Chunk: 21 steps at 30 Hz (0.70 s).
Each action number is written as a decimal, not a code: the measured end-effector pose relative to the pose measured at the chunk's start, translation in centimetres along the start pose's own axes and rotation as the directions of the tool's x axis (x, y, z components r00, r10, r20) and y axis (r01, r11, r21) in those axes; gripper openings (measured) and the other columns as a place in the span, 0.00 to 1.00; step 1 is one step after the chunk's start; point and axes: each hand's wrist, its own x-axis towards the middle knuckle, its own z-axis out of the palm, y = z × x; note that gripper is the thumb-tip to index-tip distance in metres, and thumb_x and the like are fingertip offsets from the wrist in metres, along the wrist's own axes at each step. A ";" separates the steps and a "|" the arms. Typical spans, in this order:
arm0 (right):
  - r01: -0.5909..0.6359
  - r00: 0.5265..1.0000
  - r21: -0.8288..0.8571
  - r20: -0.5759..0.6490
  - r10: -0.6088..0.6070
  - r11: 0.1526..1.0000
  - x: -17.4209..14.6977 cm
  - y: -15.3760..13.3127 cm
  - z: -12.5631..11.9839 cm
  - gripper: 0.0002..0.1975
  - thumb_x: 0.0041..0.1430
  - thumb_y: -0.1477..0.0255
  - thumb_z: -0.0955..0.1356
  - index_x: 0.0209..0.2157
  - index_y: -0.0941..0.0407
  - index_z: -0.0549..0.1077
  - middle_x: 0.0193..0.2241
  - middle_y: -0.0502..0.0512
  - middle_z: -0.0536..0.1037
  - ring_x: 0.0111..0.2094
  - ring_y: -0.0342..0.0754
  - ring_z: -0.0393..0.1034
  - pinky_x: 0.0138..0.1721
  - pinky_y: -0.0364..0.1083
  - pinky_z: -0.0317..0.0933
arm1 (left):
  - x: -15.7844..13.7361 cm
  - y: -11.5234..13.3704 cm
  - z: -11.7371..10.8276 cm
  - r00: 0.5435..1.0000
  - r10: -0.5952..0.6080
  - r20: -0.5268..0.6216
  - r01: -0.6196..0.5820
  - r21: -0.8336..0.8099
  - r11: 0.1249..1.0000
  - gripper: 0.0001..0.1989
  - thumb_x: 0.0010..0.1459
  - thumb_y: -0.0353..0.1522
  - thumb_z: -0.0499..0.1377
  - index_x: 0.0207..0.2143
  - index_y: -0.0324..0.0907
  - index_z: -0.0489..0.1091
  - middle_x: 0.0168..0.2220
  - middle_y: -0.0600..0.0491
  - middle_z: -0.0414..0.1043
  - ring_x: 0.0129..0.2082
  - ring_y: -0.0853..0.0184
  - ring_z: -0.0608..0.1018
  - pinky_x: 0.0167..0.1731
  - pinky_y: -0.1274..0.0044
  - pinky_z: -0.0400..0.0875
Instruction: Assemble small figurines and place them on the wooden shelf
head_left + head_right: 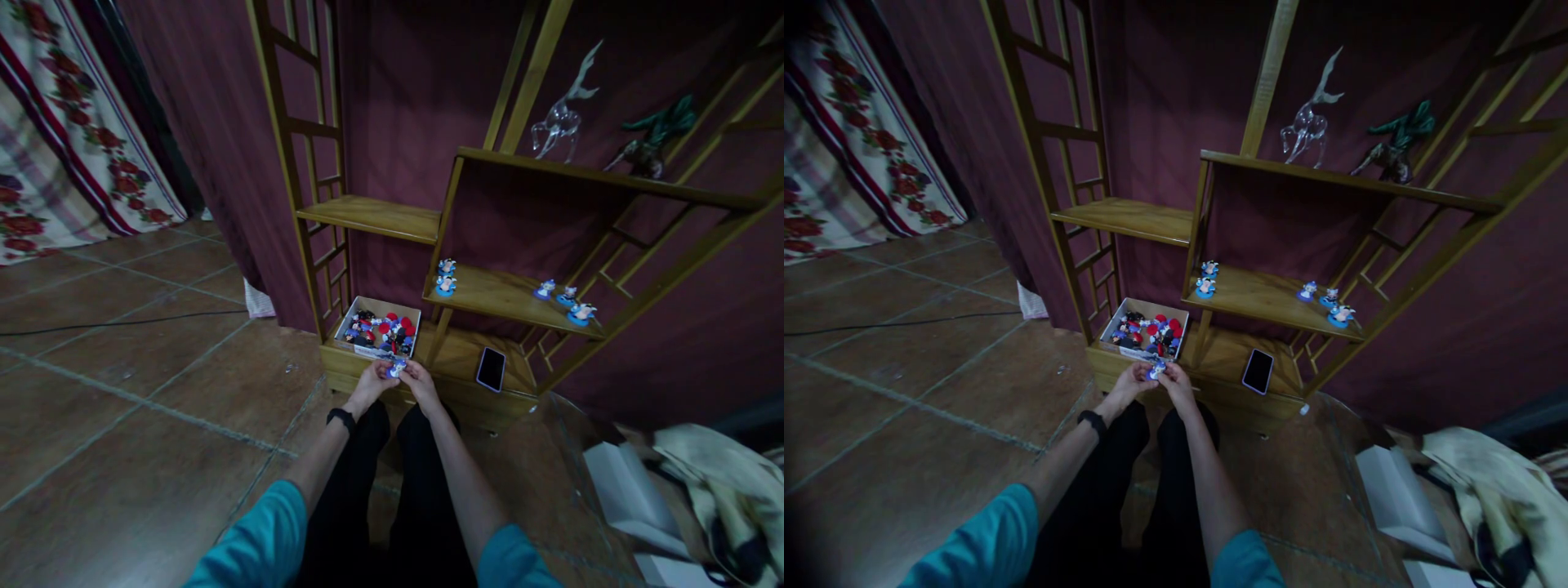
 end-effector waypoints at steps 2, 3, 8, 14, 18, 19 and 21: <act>0.001 1.000 -0.002 0.000 -0.001 1.000 0.0 -0.1 0.0 0.21 0.43 0.67 0.70 0.42 0.54 0.71 0.38 0.54 0.77 0.40 0.49 0.70 0.46 0.49 0.60 | 0.0 0.0 0.1 1.000 0.017 0.004 -0.017 0.021 1.000 0.23 0.31 0.26 0.68 0.33 0.39 0.64 0.24 0.57 0.69 0.25 0.72 0.72 0.31 0.77 0.66; 0.002 1.000 -0.002 0.002 -0.002 1.000 -0.1 -0.1 0.0 0.21 0.43 0.67 0.70 0.42 0.54 0.71 0.37 0.53 0.77 0.40 0.49 0.70 0.45 0.49 0.60 | 0.0 0.0 0.2 1.000 0.023 0.004 -0.023 0.031 0.999 0.23 0.31 0.26 0.68 0.32 0.39 0.64 0.24 0.58 0.69 0.25 0.72 0.72 0.31 0.77 0.66; 0.001 1.000 -0.008 -0.007 -0.001 1.000 -0.1 0.0 0.0 0.20 0.42 0.67 0.70 0.41 0.53 0.71 0.37 0.52 0.76 0.40 0.49 0.70 0.45 0.49 0.60 | -0.2 0.3 0.5 0.999 0.031 -0.014 -0.030 0.053 0.998 0.23 0.30 0.26 0.67 0.32 0.40 0.63 0.24 0.58 0.67 0.24 0.73 0.70 0.30 0.78 0.64; -0.008 0.998 -0.036 -0.063 0.005 0.999 0.2 0.5 -0.2 0.18 0.42 0.65 0.70 0.38 0.55 0.70 0.34 0.52 0.76 0.36 0.48 0.70 0.40 0.47 0.62 | -0.2 0.5 0.5 1.000 -0.007 0.004 0.007 0.038 0.999 0.24 0.30 0.29 0.68 0.34 0.38 0.67 0.25 0.57 0.69 0.25 0.73 0.70 0.32 0.77 0.64; -0.002 0.998 -0.046 -0.070 -0.001 0.999 0.3 0.7 -0.3 0.16 0.42 0.64 0.70 0.35 0.55 0.70 0.32 0.51 0.76 0.34 0.47 0.69 0.37 0.46 0.62 | -0.2 0.5 0.4 0.999 -0.042 0.031 0.041 0.019 0.999 0.25 0.31 0.30 0.68 0.37 0.37 0.69 0.25 0.56 0.70 0.26 0.73 0.70 0.33 0.77 0.65; 0.001 0.997 -0.047 -0.071 -0.005 0.999 0.4 0.7 -0.3 0.16 0.42 0.64 0.70 0.34 0.56 0.70 0.31 0.51 0.76 0.33 0.47 0.69 0.37 0.46 0.62 | -0.2 0.5 0.3 0.998 -0.048 0.035 0.047 0.020 0.999 0.25 0.31 0.30 0.68 0.37 0.37 0.69 0.25 0.56 0.70 0.25 0.73 0.70 0.33 0.77 0.65; 0.004 0.997 -0.045 -0.075 -0.007 0.999 0.4 0.7 -0.2 0.16 0.42 0.63 0.70 0.34 0.56 0.70 0.30 0.51 0.76 0.32 0.47 0.69 0.37 0.46 0.62 | -0.2 0.4 0.3 0.998 -0.053 0.045 0.052 0.026 0.998 0.26 0.32 0.30 0.68 0.39 0.36 0.70 0.25 0.56 0.69 0.25 0.74 0.69 0.32 0.78 0.64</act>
